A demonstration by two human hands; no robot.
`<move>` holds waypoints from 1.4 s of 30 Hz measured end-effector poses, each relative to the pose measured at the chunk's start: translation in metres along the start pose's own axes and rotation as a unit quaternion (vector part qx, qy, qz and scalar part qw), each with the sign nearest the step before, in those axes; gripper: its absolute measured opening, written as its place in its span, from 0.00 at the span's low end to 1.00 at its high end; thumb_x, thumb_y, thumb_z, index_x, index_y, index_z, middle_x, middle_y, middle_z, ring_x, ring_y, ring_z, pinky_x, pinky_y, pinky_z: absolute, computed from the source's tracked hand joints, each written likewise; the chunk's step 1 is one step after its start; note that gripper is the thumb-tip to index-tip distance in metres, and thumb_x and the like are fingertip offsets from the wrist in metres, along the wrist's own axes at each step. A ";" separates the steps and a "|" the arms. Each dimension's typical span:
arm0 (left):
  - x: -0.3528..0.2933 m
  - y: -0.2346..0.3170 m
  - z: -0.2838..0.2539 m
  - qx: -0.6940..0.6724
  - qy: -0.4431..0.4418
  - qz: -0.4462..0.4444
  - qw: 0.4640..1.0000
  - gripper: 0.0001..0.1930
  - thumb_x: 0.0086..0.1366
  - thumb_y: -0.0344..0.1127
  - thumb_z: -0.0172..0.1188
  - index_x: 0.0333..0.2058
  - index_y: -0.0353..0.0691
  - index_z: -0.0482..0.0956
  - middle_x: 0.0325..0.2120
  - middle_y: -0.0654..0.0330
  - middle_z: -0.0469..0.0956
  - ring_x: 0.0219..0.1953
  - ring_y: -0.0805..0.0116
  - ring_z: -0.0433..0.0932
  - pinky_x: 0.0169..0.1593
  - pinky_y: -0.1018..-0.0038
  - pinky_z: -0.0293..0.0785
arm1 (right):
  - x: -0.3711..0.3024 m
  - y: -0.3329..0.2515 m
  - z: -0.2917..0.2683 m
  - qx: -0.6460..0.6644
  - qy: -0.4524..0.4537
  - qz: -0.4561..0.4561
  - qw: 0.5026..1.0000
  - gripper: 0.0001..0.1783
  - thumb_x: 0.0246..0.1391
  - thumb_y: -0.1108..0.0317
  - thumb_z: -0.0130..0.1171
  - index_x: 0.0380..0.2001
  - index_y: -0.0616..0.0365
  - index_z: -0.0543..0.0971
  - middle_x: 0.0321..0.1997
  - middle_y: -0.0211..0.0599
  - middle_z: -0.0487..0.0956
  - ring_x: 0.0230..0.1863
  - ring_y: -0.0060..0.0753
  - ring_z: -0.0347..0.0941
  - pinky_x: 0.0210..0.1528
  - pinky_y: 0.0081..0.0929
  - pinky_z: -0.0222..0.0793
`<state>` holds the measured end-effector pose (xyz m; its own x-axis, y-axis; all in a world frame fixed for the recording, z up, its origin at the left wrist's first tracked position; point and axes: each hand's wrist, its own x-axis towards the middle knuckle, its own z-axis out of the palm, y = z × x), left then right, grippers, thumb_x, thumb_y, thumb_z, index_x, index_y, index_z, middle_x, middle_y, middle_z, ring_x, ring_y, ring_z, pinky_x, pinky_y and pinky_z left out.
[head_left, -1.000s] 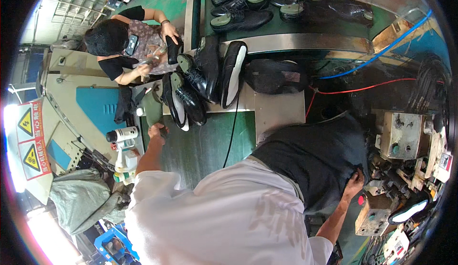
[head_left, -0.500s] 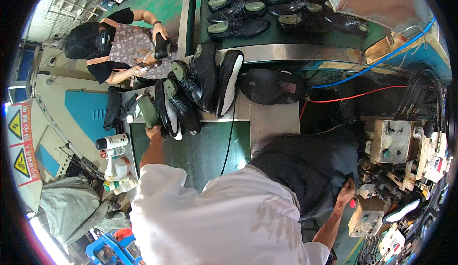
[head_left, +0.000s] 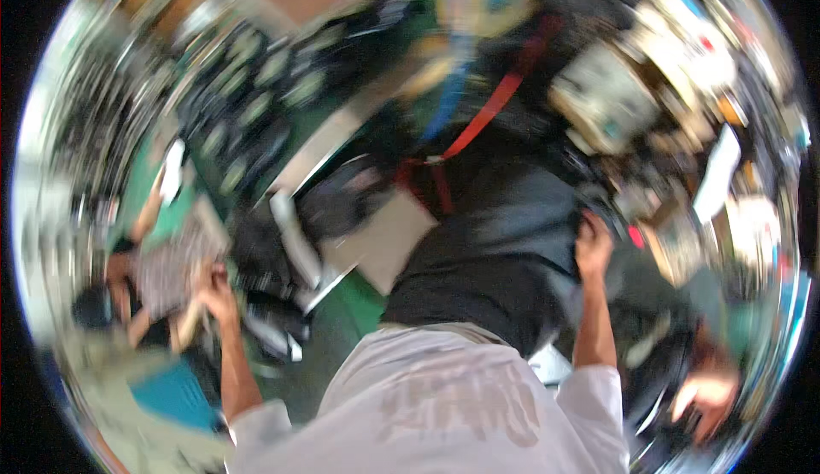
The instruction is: Manually lasting and shaping shoes at an industrial production line using specialized machinery and tools.
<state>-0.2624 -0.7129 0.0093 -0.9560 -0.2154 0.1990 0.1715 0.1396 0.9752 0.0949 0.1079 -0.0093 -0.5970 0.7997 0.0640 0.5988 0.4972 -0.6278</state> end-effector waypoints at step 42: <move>-0.543 0.223 0.556 0.128 -0.965 -0.223 -0.041 0.35 0.80 0.41 0.61 0.79 0.42 0.59 0.70 0.46 0.70 0.68 0.57 0.76 0.68 0.59 0.75 | -0.377 -0.206 -0.096 -0.144 0.251 0.338 0.896 0.49 0.33 0.66 0.77 0.68 0.45 0.79 0.77 0.43 0.72 0.77 0.52 0.67 0.79 0.59 0.61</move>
<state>0.1629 -0.0276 0.0646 0.9142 0.0442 -0.4027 0.3033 0.5844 0.7526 0.2478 -0.2635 0.1703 0.2258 0.9653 0.1313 0.8889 -0.1490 -0.4332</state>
